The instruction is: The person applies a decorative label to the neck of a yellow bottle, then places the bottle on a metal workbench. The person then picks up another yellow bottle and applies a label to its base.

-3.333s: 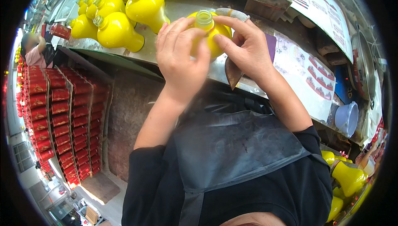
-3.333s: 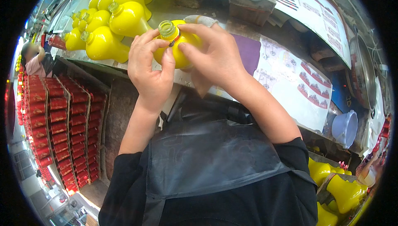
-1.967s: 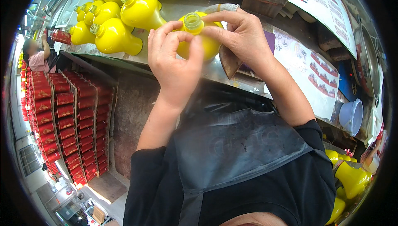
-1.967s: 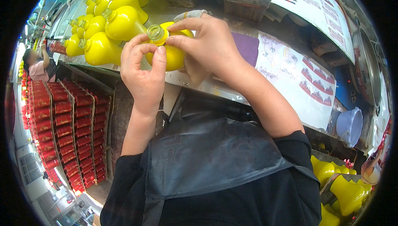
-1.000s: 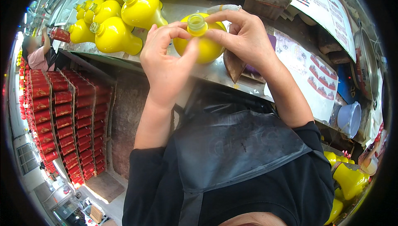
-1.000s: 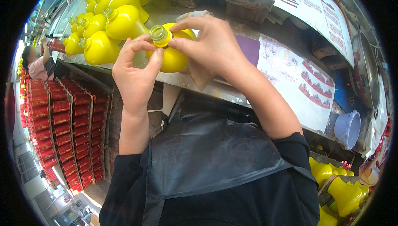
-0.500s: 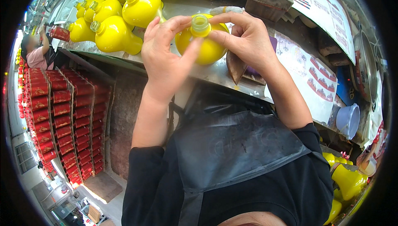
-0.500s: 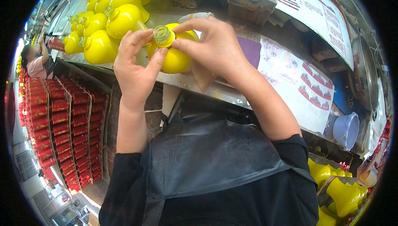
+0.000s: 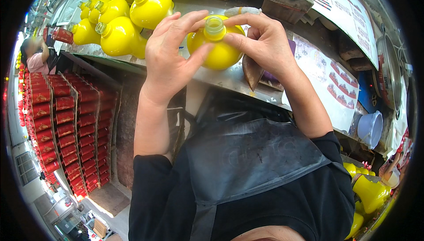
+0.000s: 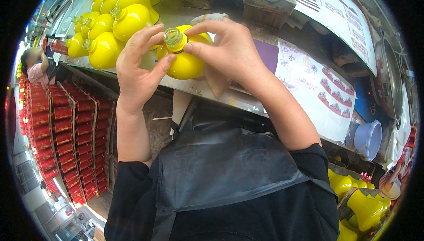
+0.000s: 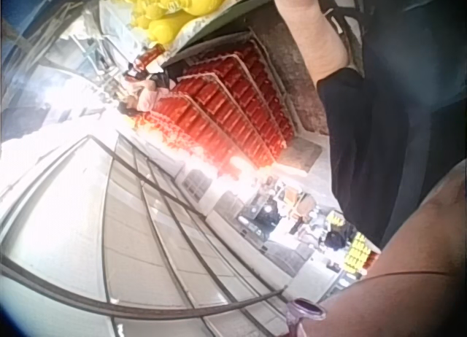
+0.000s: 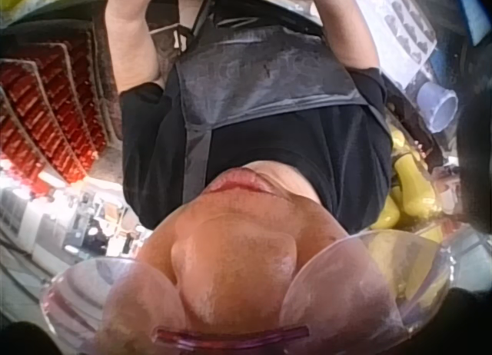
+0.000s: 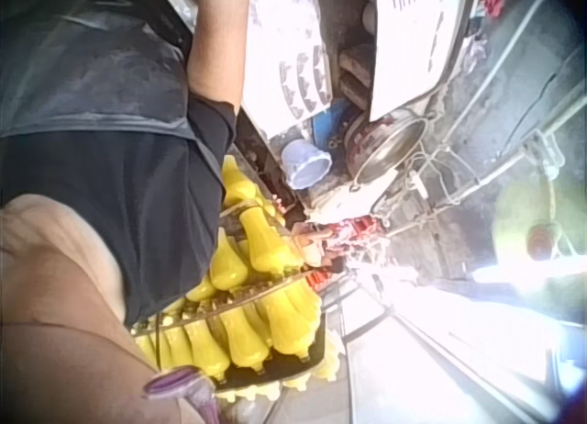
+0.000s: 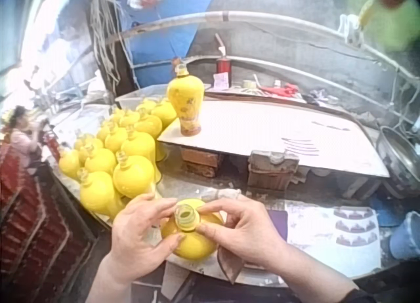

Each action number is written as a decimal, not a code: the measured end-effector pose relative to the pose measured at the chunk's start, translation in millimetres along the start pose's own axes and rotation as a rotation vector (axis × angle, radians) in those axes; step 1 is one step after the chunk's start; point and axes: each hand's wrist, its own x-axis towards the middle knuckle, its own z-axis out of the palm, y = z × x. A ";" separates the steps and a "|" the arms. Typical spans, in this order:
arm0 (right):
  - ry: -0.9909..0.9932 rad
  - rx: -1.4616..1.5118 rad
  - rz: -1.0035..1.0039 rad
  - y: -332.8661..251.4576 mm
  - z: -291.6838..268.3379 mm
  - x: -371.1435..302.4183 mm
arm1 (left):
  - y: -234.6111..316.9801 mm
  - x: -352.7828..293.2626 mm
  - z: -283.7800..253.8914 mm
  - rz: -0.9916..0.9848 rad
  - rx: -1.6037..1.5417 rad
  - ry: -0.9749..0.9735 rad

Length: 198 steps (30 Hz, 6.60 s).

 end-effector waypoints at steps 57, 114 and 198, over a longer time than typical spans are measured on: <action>0.248 -0.184 -0.162 -3.7 -0.1 -4.4 | -4.7 15.3 35.2 -0.218 -0.298 0.035; 0.000 -0.131 -0.247 7.0 6.4 53.3 | -23.6 3.4 14.8 -0.418 -0.545 0.161; 0.108 -0.169 -0.265 16.8 -26.7 12.5 | -3.7 16.0 34.3 -0.153 -0.258 -0.063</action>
